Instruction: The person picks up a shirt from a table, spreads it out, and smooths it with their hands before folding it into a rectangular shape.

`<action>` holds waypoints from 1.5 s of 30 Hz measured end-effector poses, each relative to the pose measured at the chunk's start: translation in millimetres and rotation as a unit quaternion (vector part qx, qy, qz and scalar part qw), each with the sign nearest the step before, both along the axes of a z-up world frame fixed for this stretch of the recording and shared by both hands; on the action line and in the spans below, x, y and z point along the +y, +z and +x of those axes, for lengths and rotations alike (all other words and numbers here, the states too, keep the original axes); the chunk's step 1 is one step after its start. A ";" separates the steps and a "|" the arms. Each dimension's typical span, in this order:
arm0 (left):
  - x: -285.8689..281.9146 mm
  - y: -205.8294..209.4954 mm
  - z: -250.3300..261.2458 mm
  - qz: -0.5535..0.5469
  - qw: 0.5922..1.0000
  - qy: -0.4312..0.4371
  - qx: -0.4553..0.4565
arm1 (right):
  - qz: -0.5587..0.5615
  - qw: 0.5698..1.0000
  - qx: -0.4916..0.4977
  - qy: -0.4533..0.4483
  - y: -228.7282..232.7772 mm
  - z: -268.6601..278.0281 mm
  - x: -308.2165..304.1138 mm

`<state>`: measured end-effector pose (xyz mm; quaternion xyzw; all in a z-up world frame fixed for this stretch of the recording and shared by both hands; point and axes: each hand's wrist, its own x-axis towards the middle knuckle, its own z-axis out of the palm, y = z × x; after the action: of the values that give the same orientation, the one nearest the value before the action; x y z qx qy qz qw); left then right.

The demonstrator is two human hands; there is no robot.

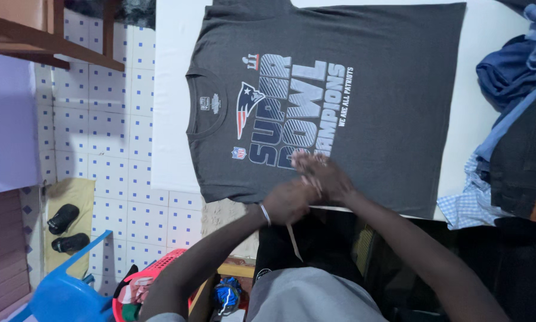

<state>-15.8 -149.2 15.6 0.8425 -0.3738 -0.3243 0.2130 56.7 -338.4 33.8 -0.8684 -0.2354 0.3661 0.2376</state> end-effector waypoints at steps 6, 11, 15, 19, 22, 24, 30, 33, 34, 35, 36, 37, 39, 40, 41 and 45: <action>-0.9 -34.8 59.7 -0.058 0.906 0.303 -0.290 | 0.124 0.927 -0.219 0.278 -33.6 -75.4 -45.7; -15.3 -48.7 54.4 0.001 0.928 0.270 -0.256 | 0.086 0.946 -0.167 0.263 -50.0 -134.0 -79.1; -15.7 -46.0 51.7 0.018 0.933 0.271 -0.237 | 0.109 0.958 -0.175 0.200 -39.2 -152.5 -72.3; -16.7 -43.8 53.8 0.024 0.928 0.267 -0.260 | 0.127 0.953 -0.276 0.005 -32.8 -126.3 -45.3; -16.8 -41.1 56.5 0.032 0.926 0.264 -0.266 | 0.125 0.911 -0.341 -0.197 -30.8 -86.2 -33.7; -17.1 -39.5 55.5 0.024 0.923 0.262 -0.281 | 0.068 0.879 -0.369 -0.293 -32.8 -64.6 -39.6; -16.5 -38.3 55.1 0.005 0.925 0.267 -0.269 | 0.060 0.823 -0.384 -0.415 -42.4 -85.9 -111.3; -18.0 -35.0 56.0 0.018 0.921 0.264 -0.286 | -0.067 0.737 -0.418 -0.527 -48.6 -129.7 -160.3; -18.1 -33.7 52.9 0.018 0.922 0.268 -0.280 | -0.117 0.692 -0.409 -0.583 -55.4 -142.7 -174.9; -18.7 -33.2 53.8 0.018 0.922 0.271 -0.276 | -0.115 0.685 -0.400 -0.598 -62.4 -154.7 -189.7; -19.4 -32.4 54.4 0.017 0.922 0.274 -0.272 | -0.113 0.677 -0.391 -0.613 -69.0 -166.7 -202.6; -20.2 -31.4 55.5 0.018 0.923 0.273 -0.272 | -0.111 0.670 -0.383 -0.627 -76.8 -175.3 -212.2; -20.4 -30.0 55.9 0.021 0.923 0.271 -0.273 | -0.030 0.661 -0.340 -0.668 -94.6 -185.3 -224.7; -20.6 -29.6 54.8 0.021 0.923 0.270 -0.273 | 0.011 0.655 -0.316 -0.686 -103.0 -190.8 -229.4; -20.7 -29.4 55.2 0.022 0.923 0.269 -0.275 | 0.002 0.664 -0.340 -0.665 -112.1 -194.0 -234.0; -20.0 -29.7 55.0 0.033 0.920 0.266 -0.287 | 0.049 0.625 -0.302 -0.718 -147.6 -194.6 -252.4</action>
<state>39.2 -169.2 -14.0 0.9743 -0.1705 -0.0122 0.1469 -137.9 -590.7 -113.8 -0.8108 0.3871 -0.2160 0.3823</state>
